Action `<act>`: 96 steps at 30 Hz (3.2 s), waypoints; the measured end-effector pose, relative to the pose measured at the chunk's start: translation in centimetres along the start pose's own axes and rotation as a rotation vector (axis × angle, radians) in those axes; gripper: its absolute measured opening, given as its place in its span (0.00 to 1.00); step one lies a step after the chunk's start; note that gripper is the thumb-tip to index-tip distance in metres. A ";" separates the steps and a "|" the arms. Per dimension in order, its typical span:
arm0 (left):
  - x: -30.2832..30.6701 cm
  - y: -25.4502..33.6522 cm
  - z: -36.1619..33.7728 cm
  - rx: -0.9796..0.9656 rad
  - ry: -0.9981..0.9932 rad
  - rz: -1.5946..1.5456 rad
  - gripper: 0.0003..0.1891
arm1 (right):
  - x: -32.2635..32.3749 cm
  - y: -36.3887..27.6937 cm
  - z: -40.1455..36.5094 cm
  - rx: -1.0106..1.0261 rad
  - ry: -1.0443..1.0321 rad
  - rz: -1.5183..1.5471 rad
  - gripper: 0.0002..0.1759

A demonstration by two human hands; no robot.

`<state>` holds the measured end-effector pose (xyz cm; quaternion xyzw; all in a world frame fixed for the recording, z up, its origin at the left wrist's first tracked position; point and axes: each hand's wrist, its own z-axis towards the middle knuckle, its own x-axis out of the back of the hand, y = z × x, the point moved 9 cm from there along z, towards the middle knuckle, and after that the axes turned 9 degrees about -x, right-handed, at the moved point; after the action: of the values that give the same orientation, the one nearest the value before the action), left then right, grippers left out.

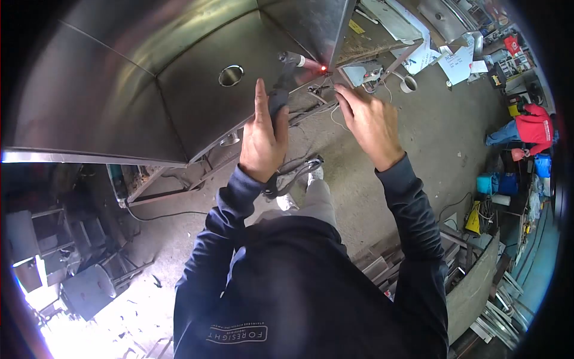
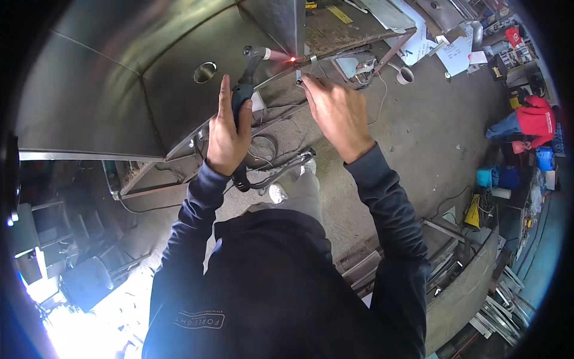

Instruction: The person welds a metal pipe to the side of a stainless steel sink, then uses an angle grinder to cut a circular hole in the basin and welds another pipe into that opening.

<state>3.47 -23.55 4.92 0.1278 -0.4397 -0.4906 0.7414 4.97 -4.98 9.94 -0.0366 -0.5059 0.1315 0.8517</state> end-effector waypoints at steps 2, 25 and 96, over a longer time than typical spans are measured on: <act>0.0 -0.1 0.1 0.060 -0.036 -0.045 0.38 | -0.4 0.4 -0.2 -0.004 -0.018 0.004 0.10; -0.2 0.0 -0.1 0.016 -0.014 -0.010 0.43 | -0.3 -0.1 0.4 -0.018 -0.082 -0.025 0.11; 0.2 -0.3 -0.1 0.043 -0.031 -0.061 0.36 | -0.6 -0.2 0.6 0.041 -0.083 -0.004 0.11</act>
<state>3.39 -23.86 4.79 0.1496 -0.4575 -0.5051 0.7164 4.25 -5.34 9.75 -0.0128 -0.5380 0.1417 0.8309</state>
